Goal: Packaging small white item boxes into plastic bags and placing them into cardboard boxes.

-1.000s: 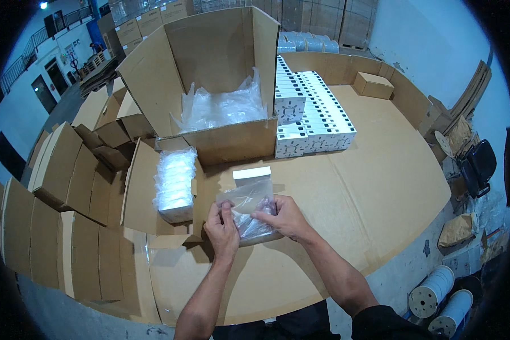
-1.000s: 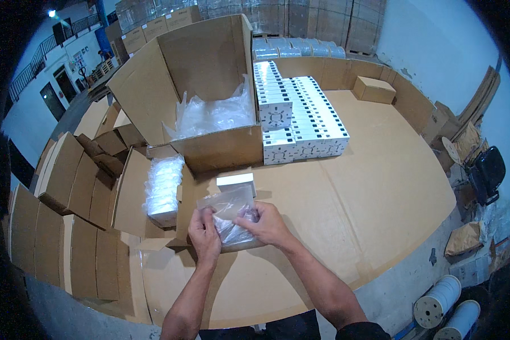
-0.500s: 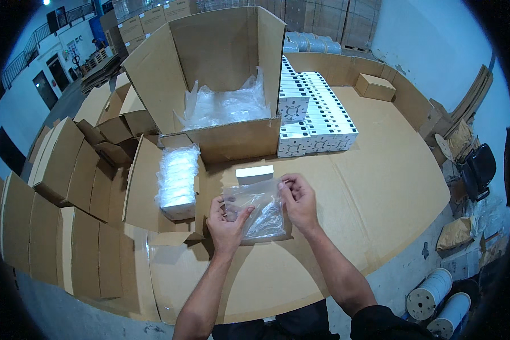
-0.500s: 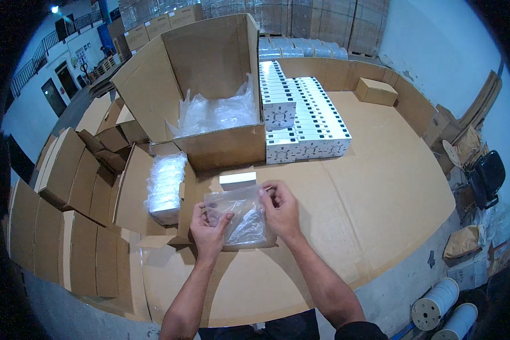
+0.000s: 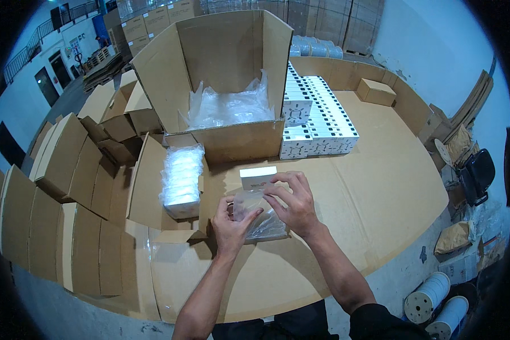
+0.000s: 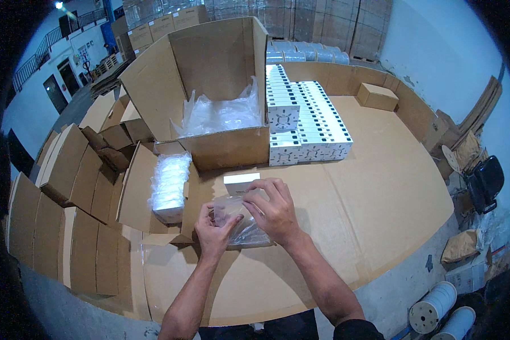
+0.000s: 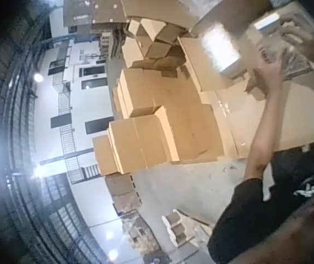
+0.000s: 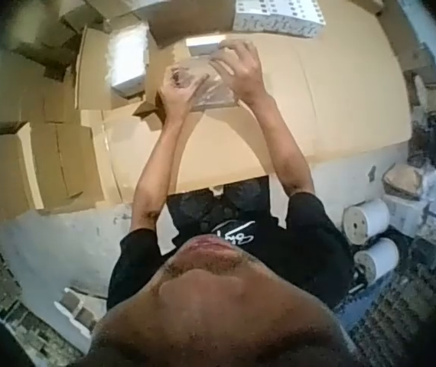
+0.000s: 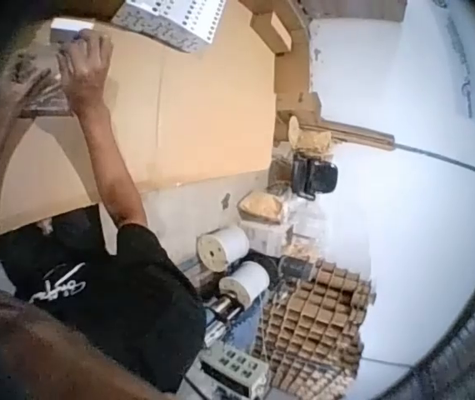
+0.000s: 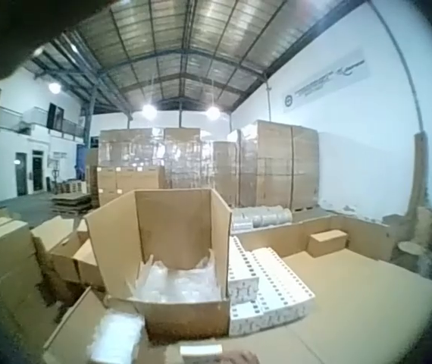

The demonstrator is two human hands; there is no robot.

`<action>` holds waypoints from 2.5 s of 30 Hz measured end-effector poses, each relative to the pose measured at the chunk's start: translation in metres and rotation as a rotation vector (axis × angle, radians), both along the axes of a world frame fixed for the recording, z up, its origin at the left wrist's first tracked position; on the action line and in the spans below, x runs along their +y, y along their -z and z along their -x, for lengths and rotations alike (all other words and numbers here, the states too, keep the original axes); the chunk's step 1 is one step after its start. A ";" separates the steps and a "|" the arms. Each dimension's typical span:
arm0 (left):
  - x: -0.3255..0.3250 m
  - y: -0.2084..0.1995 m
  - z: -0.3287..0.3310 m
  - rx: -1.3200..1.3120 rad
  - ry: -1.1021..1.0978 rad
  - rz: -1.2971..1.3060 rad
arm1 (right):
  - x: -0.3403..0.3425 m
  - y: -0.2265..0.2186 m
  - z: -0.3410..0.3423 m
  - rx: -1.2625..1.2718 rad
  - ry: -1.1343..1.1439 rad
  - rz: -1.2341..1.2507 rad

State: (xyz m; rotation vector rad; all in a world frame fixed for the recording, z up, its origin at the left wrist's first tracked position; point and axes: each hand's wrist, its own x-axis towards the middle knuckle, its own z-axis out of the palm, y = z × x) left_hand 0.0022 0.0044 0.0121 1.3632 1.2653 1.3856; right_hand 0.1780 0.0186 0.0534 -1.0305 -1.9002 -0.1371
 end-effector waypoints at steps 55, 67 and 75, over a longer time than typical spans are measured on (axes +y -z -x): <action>0.002 0.008 0.013 0.196 0.092 -0.123 | 0.024 -0.047 0.012 -0.250 -0.441 0.501; 0.007 0.024 0.014 0.151 0.101 -0.036 | 0.023 -0.045 0.011 0.239 -0.273 0.248; 0.009 0.016 0.015 0.152 0.100 0.034 | 0.043 0.025 -0.028 0.974 -0.292 0.522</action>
